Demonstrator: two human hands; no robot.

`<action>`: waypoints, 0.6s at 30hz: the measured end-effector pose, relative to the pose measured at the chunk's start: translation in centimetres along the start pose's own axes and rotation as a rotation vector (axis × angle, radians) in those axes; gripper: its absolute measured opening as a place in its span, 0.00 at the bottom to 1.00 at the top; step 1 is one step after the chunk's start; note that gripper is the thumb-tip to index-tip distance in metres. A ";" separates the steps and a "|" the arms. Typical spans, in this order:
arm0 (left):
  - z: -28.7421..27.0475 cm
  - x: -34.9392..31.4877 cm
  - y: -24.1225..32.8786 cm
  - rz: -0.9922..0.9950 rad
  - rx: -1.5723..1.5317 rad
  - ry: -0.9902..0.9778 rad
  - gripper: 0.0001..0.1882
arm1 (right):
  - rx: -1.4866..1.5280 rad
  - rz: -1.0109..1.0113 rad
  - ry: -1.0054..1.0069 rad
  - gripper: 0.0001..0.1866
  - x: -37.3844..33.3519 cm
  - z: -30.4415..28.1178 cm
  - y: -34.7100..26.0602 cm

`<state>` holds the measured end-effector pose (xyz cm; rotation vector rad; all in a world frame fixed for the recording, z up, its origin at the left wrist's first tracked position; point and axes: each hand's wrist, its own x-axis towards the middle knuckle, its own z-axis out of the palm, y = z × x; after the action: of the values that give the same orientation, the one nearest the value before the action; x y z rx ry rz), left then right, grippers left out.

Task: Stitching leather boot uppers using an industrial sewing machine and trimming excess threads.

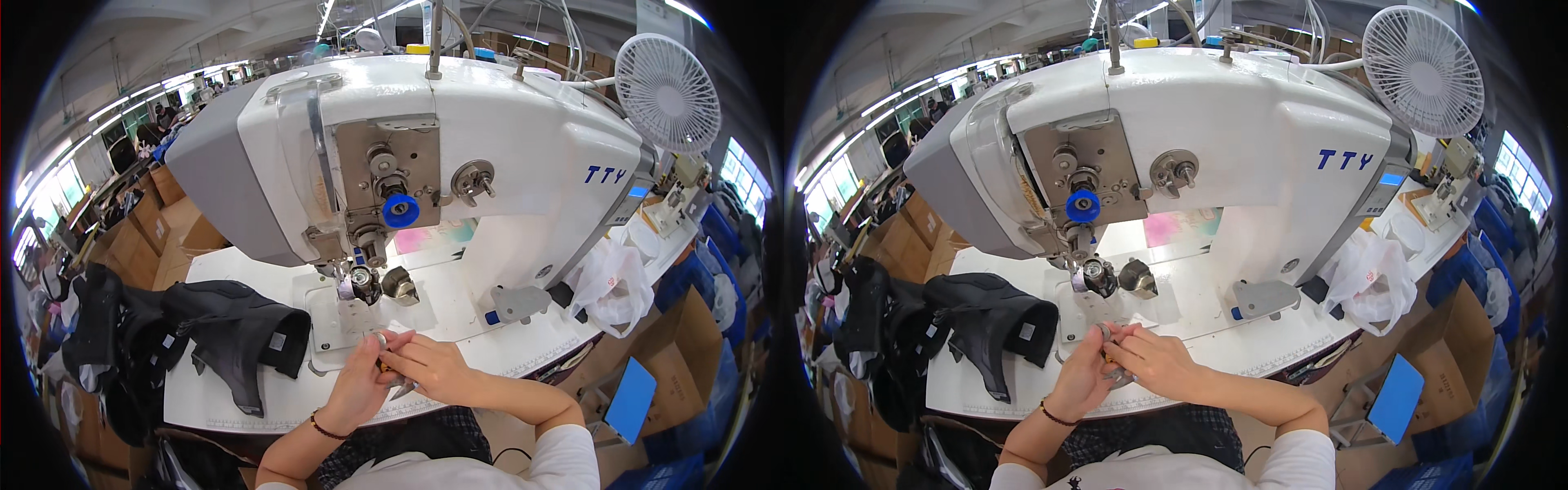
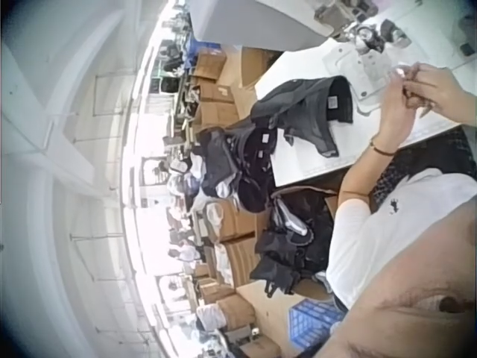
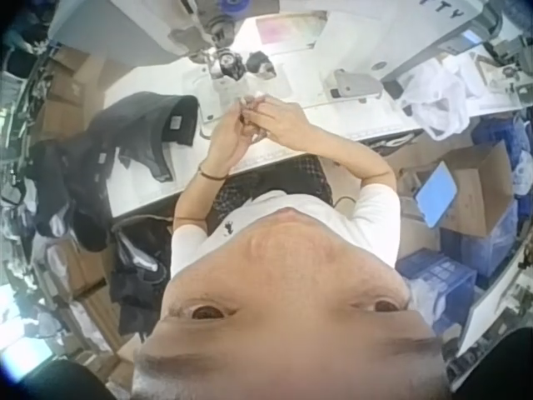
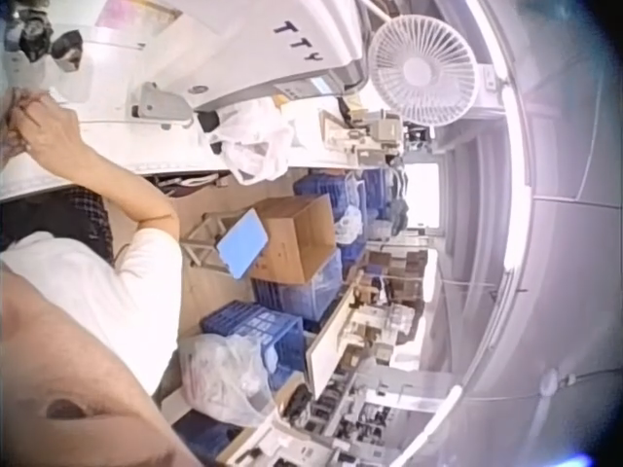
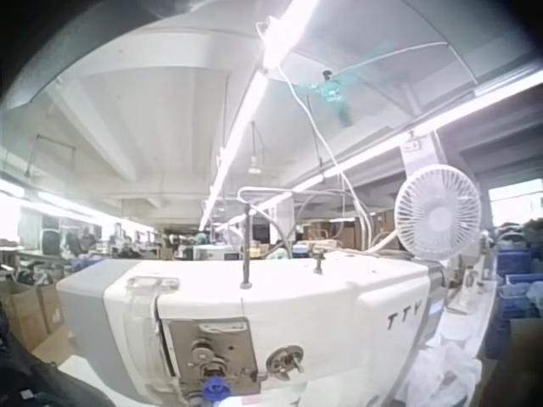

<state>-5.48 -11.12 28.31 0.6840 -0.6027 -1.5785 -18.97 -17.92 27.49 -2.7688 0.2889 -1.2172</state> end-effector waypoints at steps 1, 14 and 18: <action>-0.5 0.0 -0.3 -0.011 0.015 0.000 0.17 | 0.002 -0.049 0.078 0.22 0.2 0.2 0.1; -0.1 -0.3 -0.2 -0.020 -0.026 0.113 0.16 | -0.044 0.045 0.043 0.19 0.4 0.1 -0.1; -1.1 0.0 -0.3 -0.032 0.179 0.023 0.15 | 0.379 0.148 0.053 0.23 1.1 -2.3 0.4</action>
<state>-4.87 -11.06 27.37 0.8482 -0.7255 -1.5556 -19.96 -18.57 29.78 -2.3530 0.2342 -1.1707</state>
